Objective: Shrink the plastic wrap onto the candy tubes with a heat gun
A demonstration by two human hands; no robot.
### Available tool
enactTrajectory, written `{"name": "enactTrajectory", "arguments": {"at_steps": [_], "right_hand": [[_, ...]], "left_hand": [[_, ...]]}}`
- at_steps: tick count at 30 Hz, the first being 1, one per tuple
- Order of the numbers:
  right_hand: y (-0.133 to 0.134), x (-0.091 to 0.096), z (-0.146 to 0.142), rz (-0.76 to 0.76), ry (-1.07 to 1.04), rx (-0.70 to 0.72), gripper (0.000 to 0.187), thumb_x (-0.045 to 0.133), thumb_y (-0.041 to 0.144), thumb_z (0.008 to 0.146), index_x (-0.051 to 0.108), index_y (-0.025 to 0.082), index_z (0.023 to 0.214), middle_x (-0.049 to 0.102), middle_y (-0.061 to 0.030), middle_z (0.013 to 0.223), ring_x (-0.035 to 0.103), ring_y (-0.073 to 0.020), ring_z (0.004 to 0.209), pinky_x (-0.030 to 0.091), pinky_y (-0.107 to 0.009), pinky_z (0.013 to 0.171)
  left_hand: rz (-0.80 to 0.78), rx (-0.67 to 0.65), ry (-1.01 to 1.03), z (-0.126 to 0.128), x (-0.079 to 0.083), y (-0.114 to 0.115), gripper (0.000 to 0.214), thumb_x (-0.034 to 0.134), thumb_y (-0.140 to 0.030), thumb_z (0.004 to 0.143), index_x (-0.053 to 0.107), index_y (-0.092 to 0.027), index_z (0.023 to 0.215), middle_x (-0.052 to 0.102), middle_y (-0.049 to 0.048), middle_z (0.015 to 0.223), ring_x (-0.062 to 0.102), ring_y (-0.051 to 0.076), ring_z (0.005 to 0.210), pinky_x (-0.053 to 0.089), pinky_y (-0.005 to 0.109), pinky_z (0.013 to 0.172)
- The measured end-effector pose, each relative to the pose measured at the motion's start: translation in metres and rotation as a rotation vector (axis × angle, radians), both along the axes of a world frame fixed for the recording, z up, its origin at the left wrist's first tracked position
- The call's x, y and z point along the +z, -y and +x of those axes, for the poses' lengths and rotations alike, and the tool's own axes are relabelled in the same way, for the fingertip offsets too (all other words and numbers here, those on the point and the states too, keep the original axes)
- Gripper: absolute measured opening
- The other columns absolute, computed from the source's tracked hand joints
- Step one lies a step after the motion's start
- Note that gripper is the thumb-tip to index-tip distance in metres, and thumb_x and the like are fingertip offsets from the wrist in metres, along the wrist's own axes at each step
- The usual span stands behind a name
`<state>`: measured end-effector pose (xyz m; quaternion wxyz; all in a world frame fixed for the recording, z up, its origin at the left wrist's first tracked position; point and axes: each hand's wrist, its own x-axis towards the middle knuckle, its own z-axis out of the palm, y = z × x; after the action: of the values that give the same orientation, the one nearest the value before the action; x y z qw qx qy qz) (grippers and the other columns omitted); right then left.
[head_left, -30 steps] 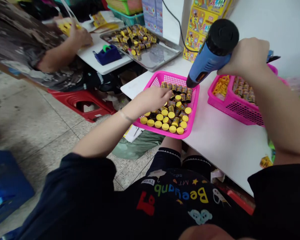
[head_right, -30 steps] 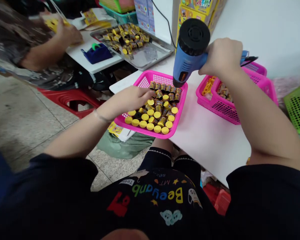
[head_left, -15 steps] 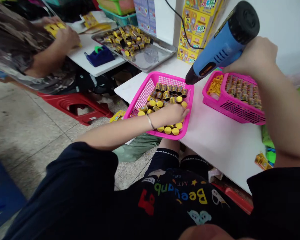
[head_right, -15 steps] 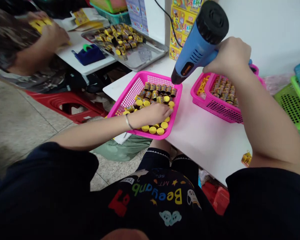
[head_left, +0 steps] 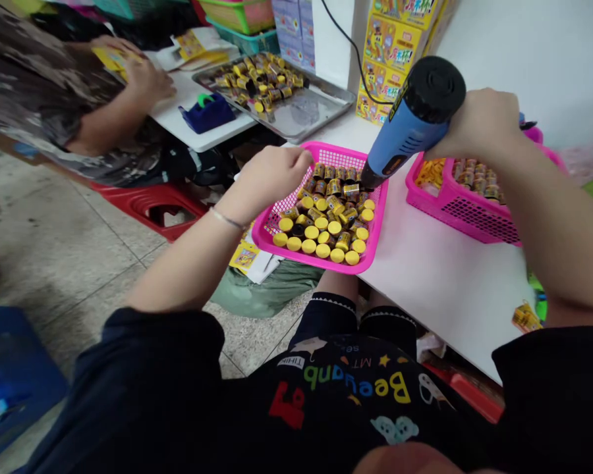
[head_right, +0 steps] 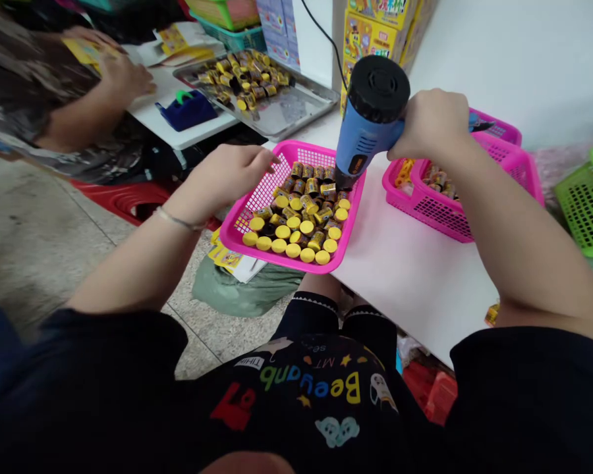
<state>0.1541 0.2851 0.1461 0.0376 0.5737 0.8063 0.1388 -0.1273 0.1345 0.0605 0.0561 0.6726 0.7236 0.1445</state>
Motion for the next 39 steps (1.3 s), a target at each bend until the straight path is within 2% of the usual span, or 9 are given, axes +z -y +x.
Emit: {"name": "enactTrajectory", "arguments": {"at_steps": [2,6,10,14,19,23,27,34,39], "right_hand": [[-0.001,0.002,0.002,0.013,-0.004,-0.007,0.061,0.086,0.052,0.077,0.071,0.016,0.124,0.072,-0.0176,0.125,0.065,-0.0399,0.13,0.053,-0.055,0.108],[-0.005,0.008,0.002,0.112,0.02,-0.053,0.053,0.083,0.055,0.078,0.074,0.02,0.116,0.074,-0.0161,0.118,0.069,-0.0394,0.123,0.057,-0.053,0.099],[-0.006,0.011,-0.003,0.146,-0.05,-0.065,0.052,0.081,0.053,0.077,0.075,0.019,0.116,0.075,-0.0184,0.115,0.071,-0.0396,0.12,0.059,-0.052,0.096],[-0.006,0.007,-0.013,0.131,-0.134,-0.035,0.052,0.08,0.05,0.077,0.075,0.016,0.117,0.075,-0.0197,0.115,0.072,-0.0402,0.119,0.059,-0.053,0.098],[-0.011,-0.008,-0.044,0.087,-0.222,0.006,0.053,0.082,0.05,0.075,0.075,0.015,0.114,0.076,-0.0166,0.118,0.071,-0.0378,0.117,0.06,-0.051,0.1],[-0.012,-0.02,-0.078,0.011,-0.226,0.101,0.048,0.079,0.05,0.077,0.076,0.02,0.115,0.077,-0.0118,0.116,0.071,-0.0311,0.111,0.06,-0.046,0.098],[-0.01,-0.031,-0.101,-0.023,-0.184,0.168,0.045,0.076,0.049,0.08,0.075,0.023,0.118,0.077,-0.0095,0.114,0.071,-0.0273,0.108,0.058,-0.043,0.097],[-0.011,-0.028,-0.086,-0.025,-0.15,0.144,0.049,0.081,0.05,0.08,0.074,0.017,0.117,0.075,-0.0155,0.12,0.069,-0.0351,0.12,0.057,-0.049,0.103],[-0.019,-0.015,-0.051,0.104,-0.105,0.028,0.05,0.082,0.048,0.078,0.075,0.014,0.114,0.075,-0.0206,0.12,0.071,-0.0402,0.122,0.059,-0.052,0.1]], "left_hand": [[-0.082,0.04,-0.059,-0.011,-0.02,-0.04,0.05,0.034,-0.034,0.106,0.073,-0.014,0.13,0.077,0.0157,0.123,0.072,0.029,0.114,0.053,0.04,0.102],[-0.237,-0.08,-0.134,-0.008,-0.061,-0.107,0.058,0.036,-0.033,0.105,0.056,-0.007,0.153,0.062,0.0209,0.153,0.061,0.032,0.138,0.045,0.041,0.118],[-0.288,-0.195,-0.169,-0.002,-0.079,-0.132,0.059,0.028,-0.035,0.108,0.057,-0.006,0.15,0.061,0.0214,0.155,0.06,0.029,0.138,0.043,0.039,0.119],[-0.268,-0.228,-0.175,-0.009,-0.075,-0.104,0.058,0.025,-0.039,0.109,0.066,-0.011,0.14,0.069,0.0189,0.143,0.065,0.028,0.13,0.045,0.036,0.114],[-0.305,-0.221,-0.239,-0.025,-0.063,-0.014,0.06,0.023,-0.045,0.109,0.074,-0.016,0.118,0.077,0.0164,0.121,0.07,0.03,0.119,0.052,0.04,0.105],[-0.157,-0.142,-0.174,-0.026,-0.045,0.046,0.06,0.021,-0.044,0.109,0.074,-0.016,0.101,0.079,0.0151,0.101,0.073,0.025,0.097,0.055,0.036,0.093],[-0.047,-0.053,-0.094,-0.023,-0.022,0.076,0.059,0.025,-0.047,0.108,0.074,-0.018,0.093,0.078,0.0139,0.092,0.072,0.025,0.085,0.056,0.036,0.082],[0.085,0.085,0.057,-0.034,-0.005,0.08,0.056,0.028,-0.045,0.108,0.078,-0.019,0.108,0.081,0.0111,0.098,0.075,0.023,0.09,0.055,0.034,0.084],[0.001,0.085,0.062,-0.032,-0.028,0.013,0.05,0.034,-0.036,0.107,0.072,-0.016,0.131,0.079,0.0135,0.124,0.074,0.025,0.111,0.055,0.034,0.099]]}}
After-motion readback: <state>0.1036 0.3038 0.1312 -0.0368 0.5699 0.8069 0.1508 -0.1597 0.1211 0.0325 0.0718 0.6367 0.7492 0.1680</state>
